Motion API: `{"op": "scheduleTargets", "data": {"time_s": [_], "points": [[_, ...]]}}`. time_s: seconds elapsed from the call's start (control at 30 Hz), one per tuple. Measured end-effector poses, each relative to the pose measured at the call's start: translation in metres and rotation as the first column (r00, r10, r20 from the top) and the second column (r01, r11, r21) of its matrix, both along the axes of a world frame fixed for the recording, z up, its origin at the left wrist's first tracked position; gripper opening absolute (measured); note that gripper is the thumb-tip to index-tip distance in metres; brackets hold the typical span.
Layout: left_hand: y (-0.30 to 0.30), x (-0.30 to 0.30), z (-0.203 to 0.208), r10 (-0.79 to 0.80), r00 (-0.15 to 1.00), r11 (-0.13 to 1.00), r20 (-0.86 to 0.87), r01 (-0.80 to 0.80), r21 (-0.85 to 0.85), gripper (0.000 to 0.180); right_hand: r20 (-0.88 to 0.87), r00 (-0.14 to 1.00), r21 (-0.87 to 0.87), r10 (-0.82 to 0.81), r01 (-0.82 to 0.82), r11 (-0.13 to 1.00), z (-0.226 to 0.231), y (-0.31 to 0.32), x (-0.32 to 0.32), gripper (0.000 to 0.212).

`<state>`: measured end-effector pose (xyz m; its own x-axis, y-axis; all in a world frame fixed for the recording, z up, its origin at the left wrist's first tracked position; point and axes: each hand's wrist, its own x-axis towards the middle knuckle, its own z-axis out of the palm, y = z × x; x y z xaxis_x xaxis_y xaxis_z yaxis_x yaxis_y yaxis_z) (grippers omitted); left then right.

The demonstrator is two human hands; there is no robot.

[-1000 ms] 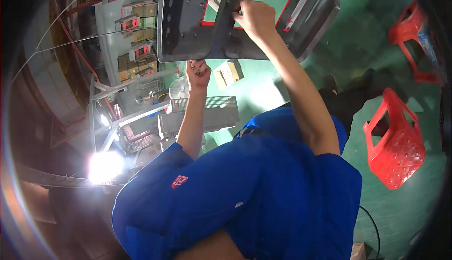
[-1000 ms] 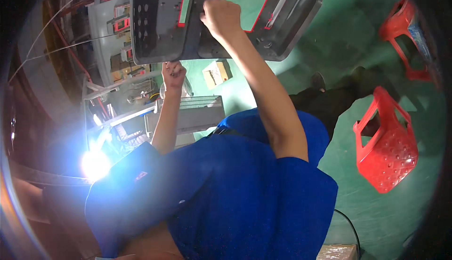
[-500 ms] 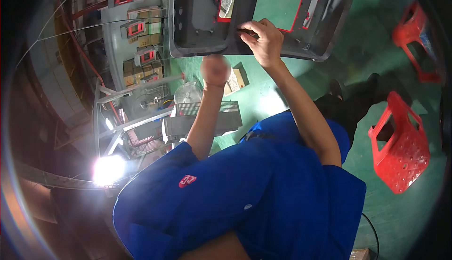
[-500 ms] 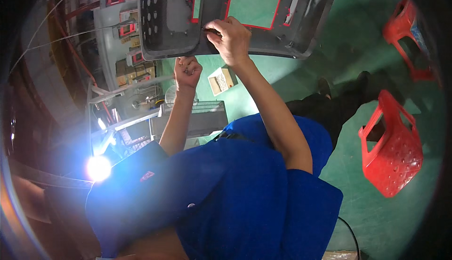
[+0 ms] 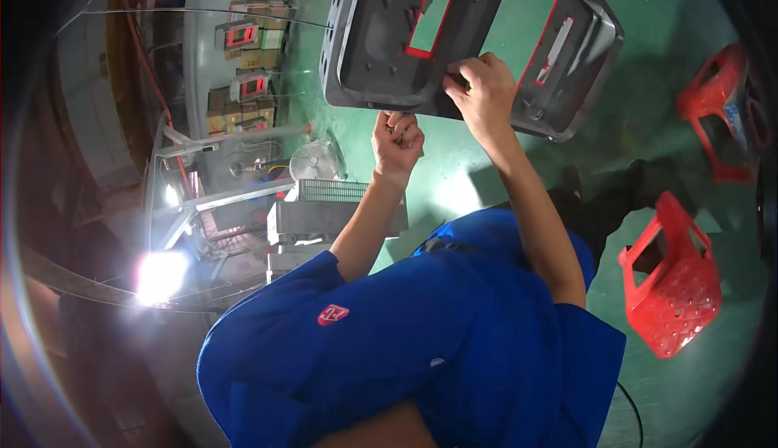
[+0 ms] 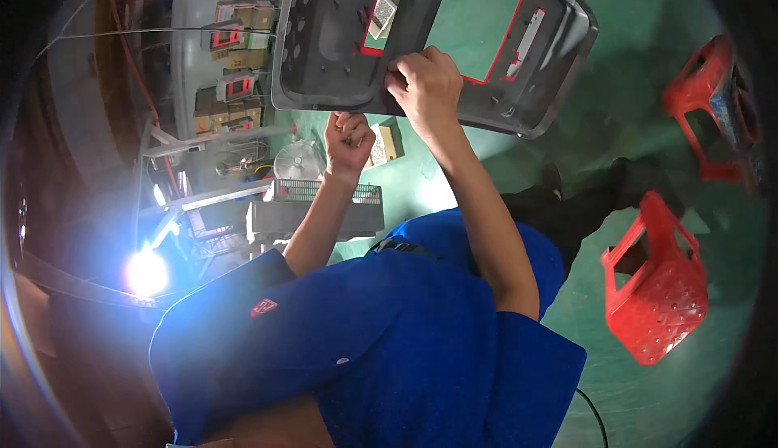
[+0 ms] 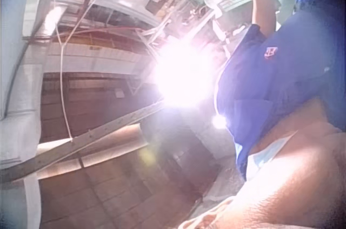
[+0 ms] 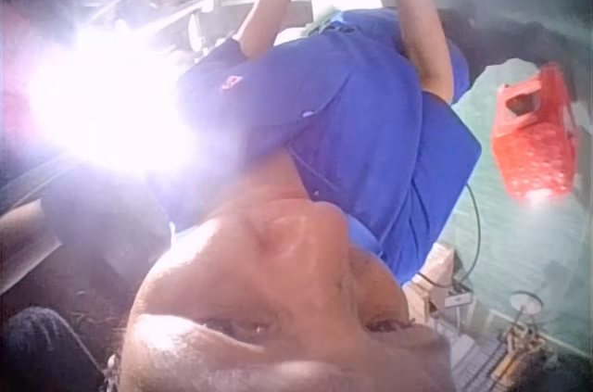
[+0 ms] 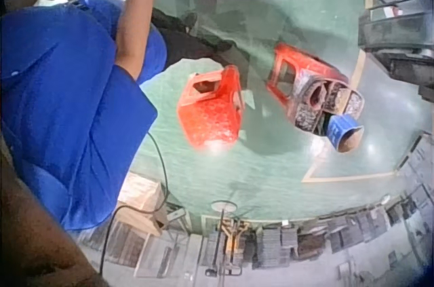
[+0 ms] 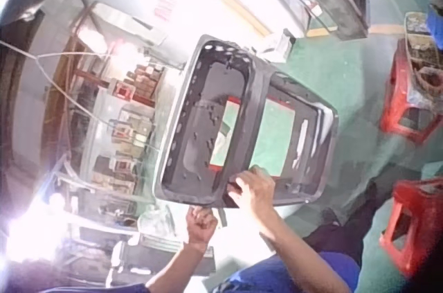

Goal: The person is manually inserting small screws into pre-drilled holes in various metal casing parts.

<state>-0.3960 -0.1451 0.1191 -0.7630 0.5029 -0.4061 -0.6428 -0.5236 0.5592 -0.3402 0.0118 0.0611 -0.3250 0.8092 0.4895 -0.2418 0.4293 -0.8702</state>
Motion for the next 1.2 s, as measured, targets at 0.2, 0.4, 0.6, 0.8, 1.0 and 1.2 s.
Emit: {"op": "scheduleTargets", "data": {"time_s": [0.2,0.4,0.6,0.8,1.0,1.2], "points": [[-0.006,-0.004,-0.008,-0.007,0.999,1.0,0.051,0.006,0.018,0.022,0.091,0.994,0.086,0.054,-0.062,0.994,-0.008,0.001,-0.008,0.011],[-0.019,-0.011,-0.017,-0.036,0.997,0.994,0.063,0.029,0.101,0.02,0.056,0.995,0.176,0.083,-0.092,0.98,-0.019,-0.006,-0.014,0.016],[-0.037,-0.003,-0.025,-0.149,0.989,0.98,0.0,0.148,-0.134,0.026,0.098,0.99,0.131,0.106,-0.118,0.984,-0.014,-0.002,-0.009,0.016],[-0.033,0.053,-0.039,-0.489,0.851,0.724,0.189,0.517,-0.457,0.03,0.187,0.795,-0.075,0.578,-0.575,0.815,-0.018,-0.009,0.057,0.019],[0.052,0.042,-0.038,-0.574,0.819,0.717,0.034,0.521,-0.463,0.029,0.326,0.789,-0.168,0.521,-0.494,0.853,-0.003,0.017,0.076,0.018],[0.117,0.042,-0.05,-0.514,0.857,0.67,-0.026,0.383,-0.636,0.03,0.37,0.873,0.123,0.319,-0.386,0.914,0.0,0.075,0.074,0.016]]}}
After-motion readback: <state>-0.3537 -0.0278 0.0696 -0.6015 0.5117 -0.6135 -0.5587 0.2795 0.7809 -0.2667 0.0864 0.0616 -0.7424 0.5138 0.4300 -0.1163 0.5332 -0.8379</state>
